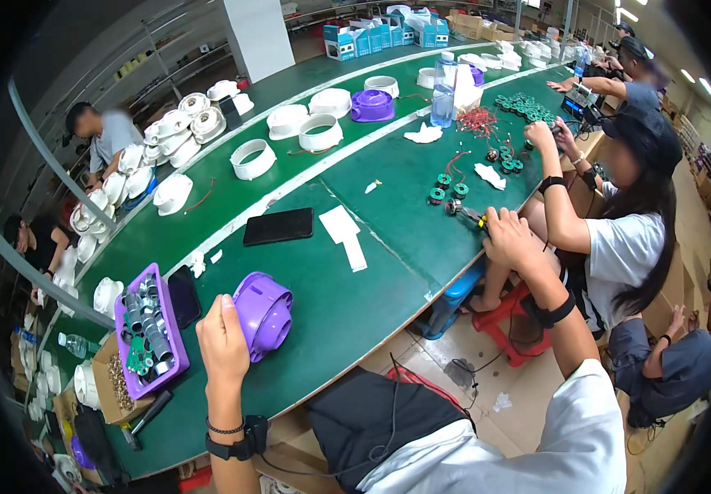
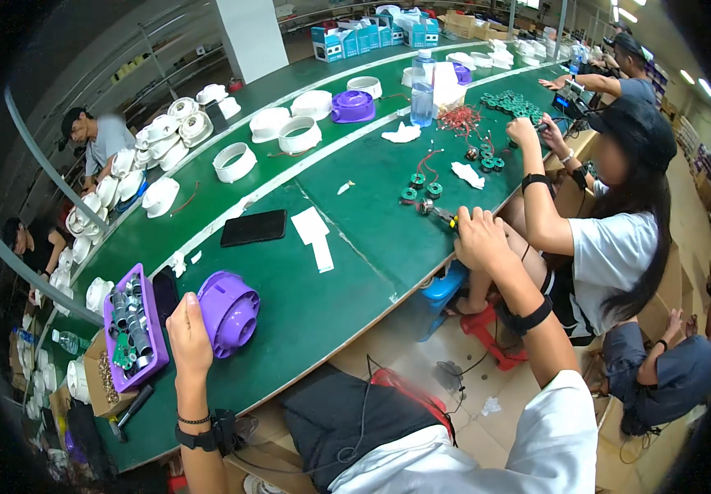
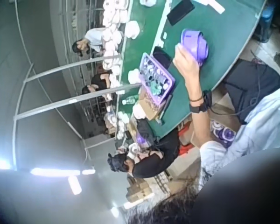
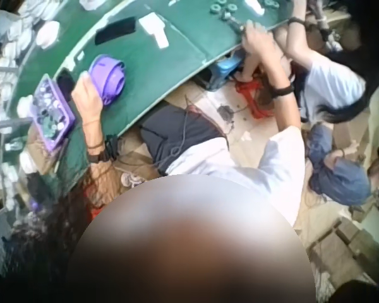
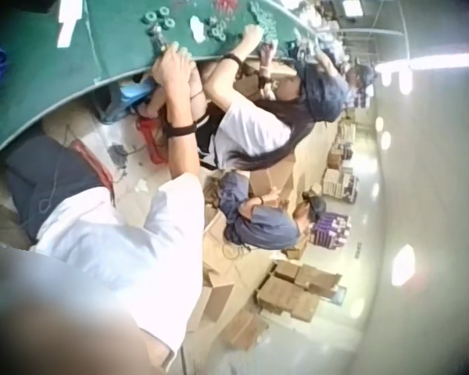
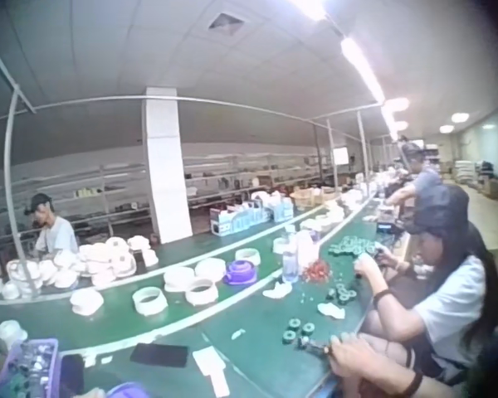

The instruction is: The person assembles small electronic components into white and purple plastic housings at a factory workstation. They use pliers to manipulate wires and parts, then place the finished units into a cardboard box.

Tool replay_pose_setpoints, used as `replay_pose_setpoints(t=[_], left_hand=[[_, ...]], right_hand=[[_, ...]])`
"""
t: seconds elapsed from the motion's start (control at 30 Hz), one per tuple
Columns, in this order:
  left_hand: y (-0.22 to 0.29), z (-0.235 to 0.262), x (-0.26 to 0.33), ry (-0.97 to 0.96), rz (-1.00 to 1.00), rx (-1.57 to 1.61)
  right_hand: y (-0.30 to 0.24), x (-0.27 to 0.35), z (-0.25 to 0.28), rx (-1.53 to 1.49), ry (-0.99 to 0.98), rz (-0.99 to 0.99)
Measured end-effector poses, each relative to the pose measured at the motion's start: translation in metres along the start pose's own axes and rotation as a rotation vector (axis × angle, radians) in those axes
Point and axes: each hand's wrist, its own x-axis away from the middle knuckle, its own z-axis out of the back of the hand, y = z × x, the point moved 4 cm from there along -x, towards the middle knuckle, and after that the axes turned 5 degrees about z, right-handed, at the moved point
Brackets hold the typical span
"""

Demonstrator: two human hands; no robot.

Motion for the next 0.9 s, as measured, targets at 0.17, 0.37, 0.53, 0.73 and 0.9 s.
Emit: replay_pose_setpoints(t=[0.17,0.37,0.53,0.73,0.9], left_hand=[[-0.017,0.005,0.001,0.038,0.029,0.065],[-0.024,0.000,0.002,0.059,0.034,0.101],[-0.026,0.009,0.006,0.089,0.042,0.087],[-0.027,0.009,0.007,0.086,0.028,0.114],[-0.027,0.007,0.007,0.091,0.018,0.117]], right_hand=[[-0.011,0.016,0.012,0.012,0.076,-0.103],[-0.022,0.008,0.004,-0.057,0.173,-0.122],[-0.040,0.003,0.006,-0.125,0.152,-0.103],[-0.025,-0.004,-0.006,-0.045,0.101,-0.138],[-0.006,-0.015,-0.009,-0.147,0.010,-0.232]])
